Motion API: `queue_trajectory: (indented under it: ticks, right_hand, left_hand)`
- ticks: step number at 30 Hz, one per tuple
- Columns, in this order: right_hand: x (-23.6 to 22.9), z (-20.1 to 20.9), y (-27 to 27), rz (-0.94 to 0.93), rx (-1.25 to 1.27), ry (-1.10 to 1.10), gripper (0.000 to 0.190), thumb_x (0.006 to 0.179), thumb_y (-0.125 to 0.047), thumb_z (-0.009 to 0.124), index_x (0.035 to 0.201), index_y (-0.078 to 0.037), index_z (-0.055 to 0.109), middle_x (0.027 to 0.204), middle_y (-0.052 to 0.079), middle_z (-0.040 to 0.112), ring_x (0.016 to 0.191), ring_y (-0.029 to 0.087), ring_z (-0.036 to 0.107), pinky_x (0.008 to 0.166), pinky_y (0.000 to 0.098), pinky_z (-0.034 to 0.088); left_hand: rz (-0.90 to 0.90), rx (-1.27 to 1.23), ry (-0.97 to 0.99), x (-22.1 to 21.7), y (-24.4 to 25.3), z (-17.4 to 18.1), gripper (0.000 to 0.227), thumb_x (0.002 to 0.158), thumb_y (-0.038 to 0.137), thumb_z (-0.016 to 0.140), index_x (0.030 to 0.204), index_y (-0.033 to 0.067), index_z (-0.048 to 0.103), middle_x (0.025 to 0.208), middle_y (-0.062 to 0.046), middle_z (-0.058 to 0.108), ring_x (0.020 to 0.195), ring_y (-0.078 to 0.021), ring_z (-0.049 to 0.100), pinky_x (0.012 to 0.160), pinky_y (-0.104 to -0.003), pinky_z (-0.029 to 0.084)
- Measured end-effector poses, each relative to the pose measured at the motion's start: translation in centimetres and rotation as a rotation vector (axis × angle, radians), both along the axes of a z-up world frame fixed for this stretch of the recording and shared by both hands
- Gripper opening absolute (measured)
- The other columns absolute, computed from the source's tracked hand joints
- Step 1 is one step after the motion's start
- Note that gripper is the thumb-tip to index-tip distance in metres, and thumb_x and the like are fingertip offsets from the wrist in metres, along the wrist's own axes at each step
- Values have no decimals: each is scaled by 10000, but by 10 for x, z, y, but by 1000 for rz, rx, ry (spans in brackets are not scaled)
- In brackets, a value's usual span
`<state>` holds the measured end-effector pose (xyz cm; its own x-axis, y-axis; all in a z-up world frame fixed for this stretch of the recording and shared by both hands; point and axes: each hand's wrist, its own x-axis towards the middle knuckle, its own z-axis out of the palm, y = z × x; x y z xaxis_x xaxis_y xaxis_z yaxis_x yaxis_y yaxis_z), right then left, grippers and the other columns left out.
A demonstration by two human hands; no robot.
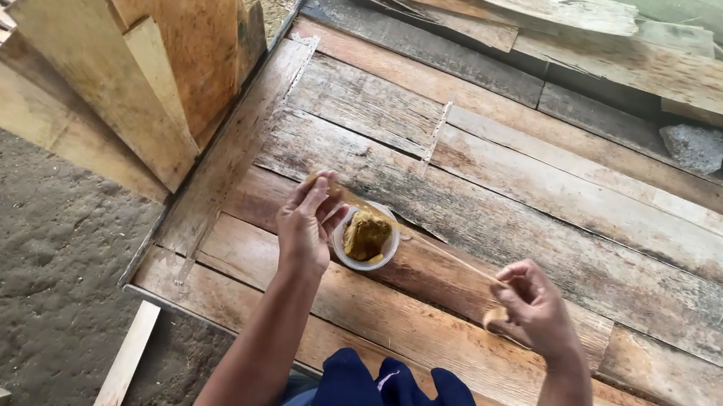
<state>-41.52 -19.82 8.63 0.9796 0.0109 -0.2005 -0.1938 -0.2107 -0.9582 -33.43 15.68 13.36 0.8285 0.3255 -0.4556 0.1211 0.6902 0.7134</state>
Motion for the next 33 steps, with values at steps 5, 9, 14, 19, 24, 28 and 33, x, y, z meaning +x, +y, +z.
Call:
queue_trajectory:
  ticks: [5,9,14,19,24,28,33]
  right_hand:
    - [1,61,-26,-86,-196,123,143,961,-72,676,1075,-19,746,795,134,685,616,155,498,511,254,413]
    - [6,62,-69,-168,-252,284,208,976,-15,701,1160,57,768,816,151,656,622,201,456,503,287,355]
    - [20,66,-78,-190,-438,385,203,958,-27,724,1156,4,757,1071,156,751,858,265,602,774,375,494]
    - [7,92,-59,-241,-371,216,221,1003,57,620,1204,9,699,1167,184,714,1027,292,654,852,381,547]
    - [2,93,-80,-328,-477,50,216,1001,89,648,1188,-1,708,1187,160,715,1054,235,644,943,309,521]
    - [13,65,-78,-277,-585,322,245,1000,29,644,1235,6,711,1215,189,733,1099,305,669,983,394,540]
    - [-3,29,-71,-483,-769,648,385,1032,60,510,1306,-96,730,1391,89,662,852,260,596,745,395,474]
  left_hand:
    - [25,-123,89,3,11,-20,231,923,161,707,1149,116,696,1108,-78,727,935,-224,702,813,-372,607]
    - [14,-201,170,-5,-6,-43,252,908,97,718,1154,45,714,1006,-132,751,873,-255,707,724,-351,602]
    - [74,-229,204,2,-5,-73,257,897,134,731,1150,91,717,1051,-107,756,923,-262,724,748,-382,608]
    - [77,-219,104,10,7,-41,228,872,144,757,1093,99,728,996,-85,772,879,-227,737,756,-399,614]
    - [-43,-197,107,12,-8,-48,186,913,87,701,1094,88,743,1051,-103,769,1014,-281,719,819,-409,599]
    - [-35,-217,145,15,-9,-78,237,923,71,694,1156,67,735,1037,-100,770,924,-254,738,791,-390,606]
    - [101,-152,246,25,29,-78,220,932,107,694,1147,57,700,1020,-117,748,916,-259,714,770,-350,614]
